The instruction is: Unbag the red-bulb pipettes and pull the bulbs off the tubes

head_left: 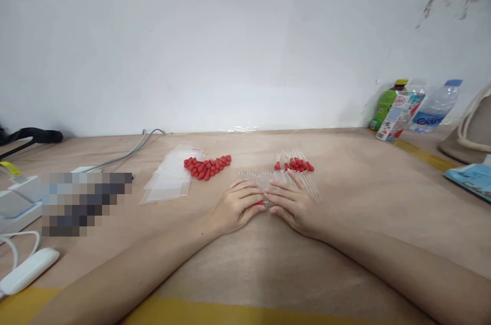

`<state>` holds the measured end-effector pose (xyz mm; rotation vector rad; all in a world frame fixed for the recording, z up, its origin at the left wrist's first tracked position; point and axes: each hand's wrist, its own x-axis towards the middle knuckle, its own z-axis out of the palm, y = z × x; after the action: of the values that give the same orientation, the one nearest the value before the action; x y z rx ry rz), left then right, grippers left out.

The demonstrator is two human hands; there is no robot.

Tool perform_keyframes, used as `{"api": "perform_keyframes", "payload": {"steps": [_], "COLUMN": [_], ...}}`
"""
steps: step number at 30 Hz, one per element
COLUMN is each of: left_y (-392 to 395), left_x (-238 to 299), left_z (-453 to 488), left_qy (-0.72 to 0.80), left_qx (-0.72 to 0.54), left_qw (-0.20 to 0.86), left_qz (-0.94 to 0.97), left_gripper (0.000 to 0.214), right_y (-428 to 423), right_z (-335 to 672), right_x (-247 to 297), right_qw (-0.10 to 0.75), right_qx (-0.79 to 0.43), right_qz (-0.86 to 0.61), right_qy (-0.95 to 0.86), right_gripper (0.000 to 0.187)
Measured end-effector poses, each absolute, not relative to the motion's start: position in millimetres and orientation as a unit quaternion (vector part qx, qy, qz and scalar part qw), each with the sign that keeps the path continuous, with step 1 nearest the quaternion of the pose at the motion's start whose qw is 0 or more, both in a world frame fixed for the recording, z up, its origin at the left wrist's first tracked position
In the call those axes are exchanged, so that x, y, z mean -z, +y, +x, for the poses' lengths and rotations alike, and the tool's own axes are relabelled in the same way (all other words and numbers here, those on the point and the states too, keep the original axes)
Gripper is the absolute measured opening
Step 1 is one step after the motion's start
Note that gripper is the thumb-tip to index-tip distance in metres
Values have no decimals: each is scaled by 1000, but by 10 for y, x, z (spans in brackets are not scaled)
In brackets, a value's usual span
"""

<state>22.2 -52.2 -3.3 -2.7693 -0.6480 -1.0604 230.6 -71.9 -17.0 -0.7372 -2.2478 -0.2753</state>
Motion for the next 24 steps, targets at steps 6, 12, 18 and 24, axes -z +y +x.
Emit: {"api": "perform_keyframes", "payload": {"steps": [6, 12, 18, 24], "left_y": [-563, -607, -626, -649], "left_x": [0, -40, -30, -47], "left_z": [258, 261, 217, 188], "left_qy": [-228, -194, -178, -181], "left_qx": [314, 298, 292, 272], "left_qw": [52, 90, 99, 96], "left_qz": [-920, -930, -934, -940], "left_gripper": [18, 17, 17, 16], "right_y": [-697, -722, -728, -765], "right_z": [2299, 2317, 2348, 2353], "right_x": [232, 234, 224, 197], "right_qw": [398, 398, 400, 412], "right_qx": [81, 101, 129, 139], "right_qz": [-242, -211, -178, -162], "right_qy": [-881, -887, -890, -886], "right_gripper": [21, 17, 21, 27]}}
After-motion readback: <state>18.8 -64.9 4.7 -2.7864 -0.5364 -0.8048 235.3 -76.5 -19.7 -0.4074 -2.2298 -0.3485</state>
